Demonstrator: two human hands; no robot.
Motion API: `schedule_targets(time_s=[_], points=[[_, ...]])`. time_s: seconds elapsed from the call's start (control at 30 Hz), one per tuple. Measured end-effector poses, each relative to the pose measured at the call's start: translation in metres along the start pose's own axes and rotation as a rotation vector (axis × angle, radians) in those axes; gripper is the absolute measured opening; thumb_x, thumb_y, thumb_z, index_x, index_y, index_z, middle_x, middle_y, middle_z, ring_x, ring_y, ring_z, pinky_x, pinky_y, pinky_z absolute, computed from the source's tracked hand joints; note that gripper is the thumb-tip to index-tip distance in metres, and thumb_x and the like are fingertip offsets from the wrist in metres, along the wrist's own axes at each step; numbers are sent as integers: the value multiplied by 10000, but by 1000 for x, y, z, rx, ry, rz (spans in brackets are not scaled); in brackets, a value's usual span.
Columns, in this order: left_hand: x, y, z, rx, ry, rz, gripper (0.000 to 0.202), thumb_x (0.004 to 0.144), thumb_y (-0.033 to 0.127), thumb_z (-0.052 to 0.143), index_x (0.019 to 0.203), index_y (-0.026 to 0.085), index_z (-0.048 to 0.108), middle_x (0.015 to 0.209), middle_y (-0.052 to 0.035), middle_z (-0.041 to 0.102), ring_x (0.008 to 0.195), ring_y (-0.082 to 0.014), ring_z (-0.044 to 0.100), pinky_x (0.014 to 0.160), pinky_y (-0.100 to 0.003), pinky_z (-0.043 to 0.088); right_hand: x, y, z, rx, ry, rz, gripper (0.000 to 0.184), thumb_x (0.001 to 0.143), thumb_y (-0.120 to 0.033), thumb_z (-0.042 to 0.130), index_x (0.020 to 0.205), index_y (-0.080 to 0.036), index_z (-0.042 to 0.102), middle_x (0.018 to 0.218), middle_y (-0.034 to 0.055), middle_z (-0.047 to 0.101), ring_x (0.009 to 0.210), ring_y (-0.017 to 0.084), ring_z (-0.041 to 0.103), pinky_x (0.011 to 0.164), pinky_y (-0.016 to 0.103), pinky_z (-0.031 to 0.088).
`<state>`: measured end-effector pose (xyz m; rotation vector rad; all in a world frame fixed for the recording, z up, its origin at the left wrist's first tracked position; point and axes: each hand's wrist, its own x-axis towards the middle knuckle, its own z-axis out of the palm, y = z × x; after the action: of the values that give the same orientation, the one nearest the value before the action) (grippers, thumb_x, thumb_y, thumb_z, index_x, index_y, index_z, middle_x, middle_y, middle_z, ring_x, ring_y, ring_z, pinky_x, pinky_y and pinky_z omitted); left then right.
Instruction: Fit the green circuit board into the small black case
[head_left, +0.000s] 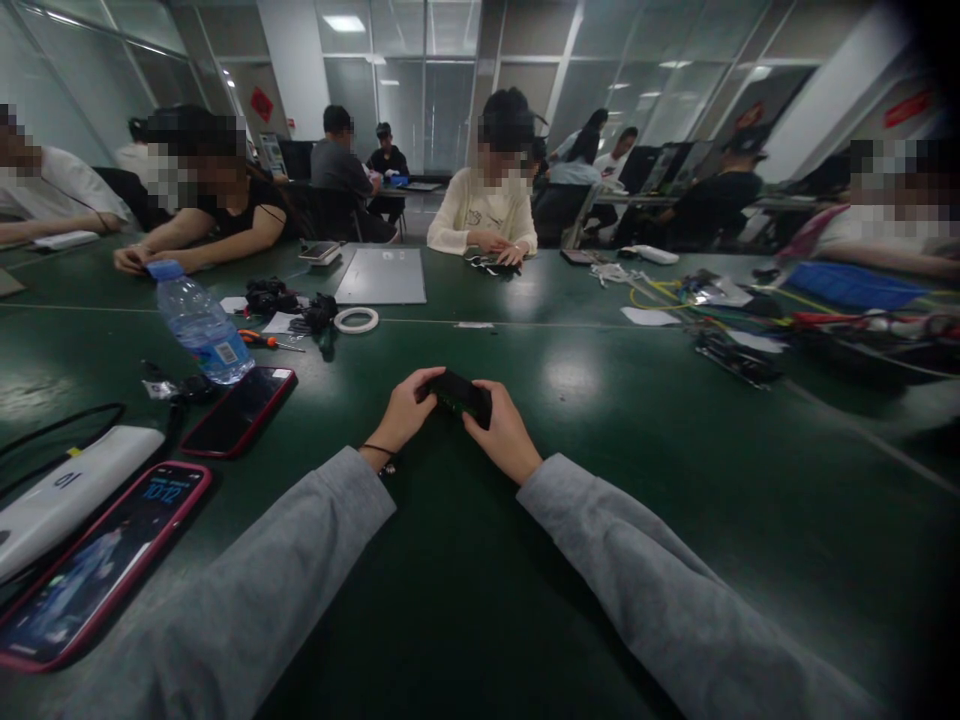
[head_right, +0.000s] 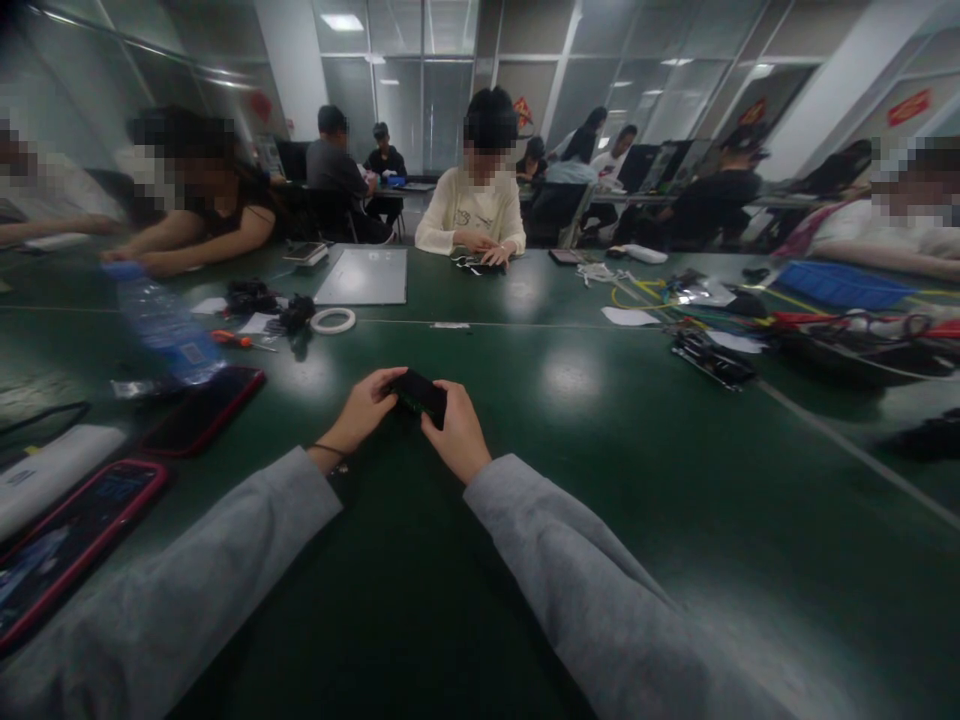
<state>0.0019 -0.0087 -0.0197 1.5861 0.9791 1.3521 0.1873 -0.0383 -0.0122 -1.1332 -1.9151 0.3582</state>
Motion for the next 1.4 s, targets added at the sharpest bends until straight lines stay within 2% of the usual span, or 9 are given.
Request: schedule_targets(time_s=[0.37, 0.63, 1.4], points=[[-1, 1, -1, 24, -5, 14, 471, 703, 37, 523, 1150, 164, 599, 1194, -92, 615, 1133, -204, 563, 1038, -406, 401, -1, 0, -1, 2, -23, 10, 452, 785, -220, 590, 1203, -174, 423, 1138, 102, 509, 1057, 227, 528, 935, 431, 469], [-1, 4, 1, -9, 7, 27, 473, 668, 9, 507, 1107, 153, 607, 1147, -89, 633, 1104, -192, 580, 1033, -394, 400, 0, 1, 1, -10, 8, -27, 450, 762, -205, 585, 1180, -166, 424, 1121, 116, 512, 1065, 246, 524, 950, 445, 450], [-3, 2, 0, -16, 36, 36, 440, 668, 19, 524, 1083, 144, 601, 1124, -94, 637, 1089, -195, 589, 1008, -385, 423, -2, -7, -5, 3, -15, 36, 433, 764, -223, 604, 1171, -167, 464, 1112, 93, 561, 1016, 220, 565, 908, 398, 473]])
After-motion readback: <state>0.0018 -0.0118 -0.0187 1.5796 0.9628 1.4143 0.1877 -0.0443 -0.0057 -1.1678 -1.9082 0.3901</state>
